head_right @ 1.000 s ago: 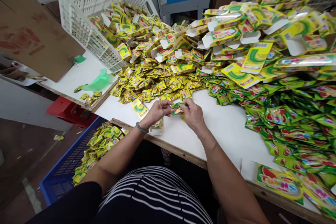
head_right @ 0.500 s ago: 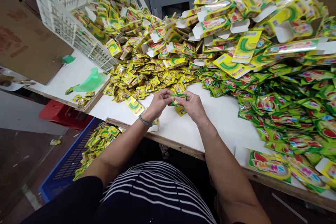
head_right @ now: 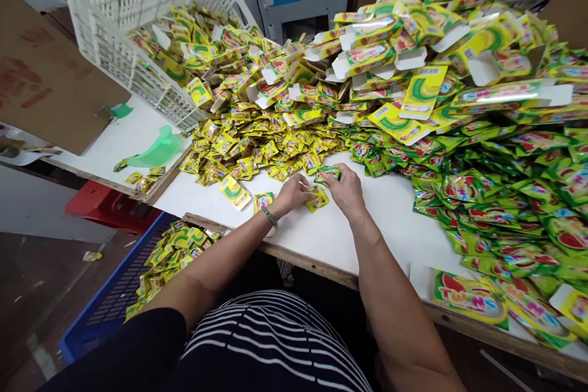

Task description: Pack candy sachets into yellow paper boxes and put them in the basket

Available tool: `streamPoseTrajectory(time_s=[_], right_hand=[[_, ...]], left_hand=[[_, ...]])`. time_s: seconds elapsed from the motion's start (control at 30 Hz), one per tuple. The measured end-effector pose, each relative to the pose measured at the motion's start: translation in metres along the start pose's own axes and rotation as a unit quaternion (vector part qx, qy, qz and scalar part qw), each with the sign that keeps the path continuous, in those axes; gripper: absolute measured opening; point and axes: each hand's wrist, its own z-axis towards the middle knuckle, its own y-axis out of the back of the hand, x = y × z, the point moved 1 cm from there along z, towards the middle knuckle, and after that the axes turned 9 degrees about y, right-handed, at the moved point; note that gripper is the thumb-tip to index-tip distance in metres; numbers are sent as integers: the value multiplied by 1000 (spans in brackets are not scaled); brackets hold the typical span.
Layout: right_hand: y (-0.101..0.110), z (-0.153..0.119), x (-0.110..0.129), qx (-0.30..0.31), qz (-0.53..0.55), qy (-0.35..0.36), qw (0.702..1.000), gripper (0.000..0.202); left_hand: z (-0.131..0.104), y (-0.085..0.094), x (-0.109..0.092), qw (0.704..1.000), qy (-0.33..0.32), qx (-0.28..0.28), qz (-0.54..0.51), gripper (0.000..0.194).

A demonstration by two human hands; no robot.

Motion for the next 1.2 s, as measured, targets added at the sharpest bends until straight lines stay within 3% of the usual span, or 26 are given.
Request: streamPoseTrajectory(time_s=[0.1, 0.23, 0.3, 0.4, 0.5, 0.57, 0.63, 0.7, 0.77, 0.9, 0.97, 1.07, 1.13, 1.2], right_hand=[[-8, -3, 3, 5, 63, -33, 997, 44], [-22, -10, 14, 31, 181, -63, 981, 52], [-26, -12, 20, 27, 183, -72, 980, 54], [-26, -18, 27, 28, 119, -51, 991, 49], [-25, -28, 30, 53, 62, -32, 996, 43], [-27, -32, 25, 75, 76, -46, 993, 43], [-30, -31, 16, 90, 144, -74, 983, 53], [-34, -28, 8, 56, 172, -106, 978, 63], [-37, -27, 6, 101, 162, -105, 976, 64], [-38, -32, 9, 166, 103, -77, 978, 53], [-36, -31, 10, 165, 68, -59, 982, 54], [-29, -26, 13, 132, 11, -28, 991, 56], [-23, -25, 19, 91, -28, -15, 995, 55], [-21, -27, 26, 72, -43, -5, 996, 50]], left_hand=[[-7, 8, 7, 986, 29, -3, -163, 49], [-24, 15, 5, 931, 45, 43, -359, 40], [-31, 17, 2, 906, 49, 64, -415, 36], [-39, 17, 0, 887, 55, 56, -454, 35], [-46, 14, 4, 888, 21, -19, -458, 49], [-45, 12, 8, 886, 19, -40, -462, 55], [-42, 13, 12, 880, 20, -21, -474, 60], [-40, 16, 15, 877, 12, -11, -480, 63], [-41, 18, 17, 882, 5, -4, -472, 64], [-49, 25, 24, 904, 1, 12, -426, 66], [-58, 37, 29, 934, 9, 14, -358, 64], [-80, 67, 39, 992, 34, -69, -103, 49], [-96, 87, 46, 982, 66, -151, 94, 46], [-103, 99, 51, 959, 106, -155, 212, 57]])
